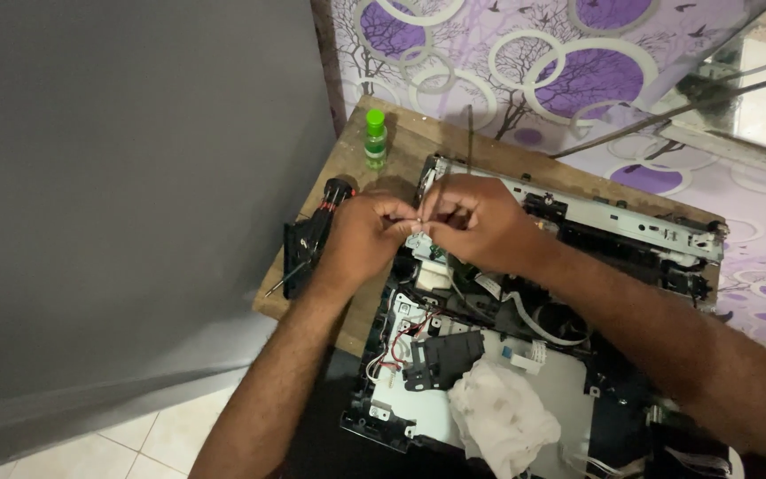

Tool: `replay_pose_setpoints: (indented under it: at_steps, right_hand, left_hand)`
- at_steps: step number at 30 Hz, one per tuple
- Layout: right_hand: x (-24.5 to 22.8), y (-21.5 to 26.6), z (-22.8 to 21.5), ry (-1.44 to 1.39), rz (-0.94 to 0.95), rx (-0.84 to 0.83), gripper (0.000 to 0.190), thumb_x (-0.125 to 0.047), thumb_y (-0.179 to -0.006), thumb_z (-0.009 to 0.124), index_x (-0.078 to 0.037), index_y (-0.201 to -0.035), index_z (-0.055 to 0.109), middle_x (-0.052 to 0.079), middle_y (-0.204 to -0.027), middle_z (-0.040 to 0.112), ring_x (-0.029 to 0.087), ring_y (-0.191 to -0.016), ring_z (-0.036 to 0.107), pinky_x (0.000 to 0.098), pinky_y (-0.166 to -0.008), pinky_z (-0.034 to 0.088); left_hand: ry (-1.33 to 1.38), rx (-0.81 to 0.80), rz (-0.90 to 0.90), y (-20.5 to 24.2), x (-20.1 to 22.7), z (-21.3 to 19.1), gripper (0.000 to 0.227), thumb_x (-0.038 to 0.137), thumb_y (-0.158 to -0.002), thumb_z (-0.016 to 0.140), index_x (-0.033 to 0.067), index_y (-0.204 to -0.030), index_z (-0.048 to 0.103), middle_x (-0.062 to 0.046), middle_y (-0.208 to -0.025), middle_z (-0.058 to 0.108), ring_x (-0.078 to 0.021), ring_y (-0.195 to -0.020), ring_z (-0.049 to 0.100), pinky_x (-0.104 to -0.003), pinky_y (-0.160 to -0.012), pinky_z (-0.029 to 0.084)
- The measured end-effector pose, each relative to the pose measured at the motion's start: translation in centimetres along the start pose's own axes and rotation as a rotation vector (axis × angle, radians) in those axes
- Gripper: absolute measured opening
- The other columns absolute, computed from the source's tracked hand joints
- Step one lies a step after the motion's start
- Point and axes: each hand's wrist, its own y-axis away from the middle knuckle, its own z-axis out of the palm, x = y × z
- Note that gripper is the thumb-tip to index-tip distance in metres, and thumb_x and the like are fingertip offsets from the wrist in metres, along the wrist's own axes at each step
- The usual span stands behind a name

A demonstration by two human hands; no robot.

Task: The person cleans a small green circuit board using a white cloth. They wipe the board thoroughly while holding it over the disassembled printer chassis.

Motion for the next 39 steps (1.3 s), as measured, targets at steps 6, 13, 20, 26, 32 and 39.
replay_pose_setpoints:
  at_steps: [6, 13, 20, 26, 32, 39]
  right_hand:
    - [3.1, 0.6, -1.0, 0.008, -0.194, 0.05, 0.01, -0.002, -0.09, 0.073, -0.004, -0.099, 0.073, 0.013, -0.081, 0.069, 0.027, -0.065, 0.072, 0.0363, -0.051, 0.055]
    - [0.2, 2.5, -3.6, 0.158, -0.201, 0.048, 0.005, -0.008, -0.091, 0.078, -0.005, -0.095, 0.077, 0.015, -0.092, 0.075, 0.033, -0.085, 0.075, 0.0426, -0.075, 0.058]
    - [1.7, 5.9, -6.0, 0.166, -0.165, 0.145, 0.004, 0.001, -0.089, 0.076, 0.003, -0.088, 0.074, 0.017, -0.091, 0.076, 0.032, -0.087, 0.076, 0.0443, -0.081, 0.058]
    - [1.6, 8.7, -7.4, 0.252, -0.268, 0.259, 0.011, 0.002, -0.086, 0.081, 0.0, -0.089, 0.071, 0.019, -0.087, 0.073, 0.037, -0.086, 0.075, 0.0484, -0.08, 0.059]
    - [-4.4, 17.3, -10.1, 0.714, -0.127, 0.308, 0.013, -0.017, -0.093, 0.069, -0.004, -0.096, 0.07, 0.013, -0.096, 0.076, 0.022, -0.087, 0.076, 0.0313, -0.074, 0.062]
    - [18.0, 54.0, -21.9, 0.26, 0.379, 0.927, 0.035, -0.024, -0.116, 0.051, 0.0, -0.142, 0.048, 0.016, -0.133, 0.054, 0.032, -0.124, 0.059, 0.055, -0.112, 0.051]
  left_hand:
    - [0.015, -0.01, 0.009, -0.1, -1.0, 0.0, 0.01, 0.016, -0.084, 0.082, 0.0111, -0.093, 0.081, -0.01, -0.078, 0.068, -0.0306, -0.082, 0.07, -0.041, -0.076, 0.055]
    - [0.014, -0.034, -0.014, 0.0, -0.8, -0.2, 0.01, 0.016, -0.085, 0.081, 0.0104, -0.093, 0.081, -0.012, -0.079, 0.069, -0.0326, -0.084, 0.07, -0.043, -0.077, 0.055]
    - [-0.036, -0.025, 0.009, 0.1, -0.7, -0.5, 0.011, 0.016, -0.086, 0.081, 0.0124, -0.096, 0.082, -0.012, -0.081, 0.071, -0.0347, -0.088, 0.072, -0.043, -0.079, 0.056]
    - [-0.088, -0.009, 0.002, 0.1, 0.2, -1.0, 0.013, 0.017, -0.085, 0.082, 0.0158, -0.097, 0.083, -0.011, -0.084, 0.075, -0.0331, -0.091, 0.073, -0.043, -0.082, 0.057]
    - [-0.11, 0.014, 0.074, 0.4, 0.3, -1.0, 0.016, 0.019, -0.088, 0.08, 0.0081, -0.099, 0.081, -0.005, -0.098, 0.081, -0.0172, -0.091, 0.076, -0.032, -0.084, 0.058]
    - [-0.066, -0.005, 0.053, 1.0, 0.9, -1.4, 0.024, 0.019, -0.089, 0.077, 0.0068, -0.11, 0.08, -0.009, -0.108, 0.08, -0.0195, -0.102, 0.074, -0.033, -0.09, 0.056]
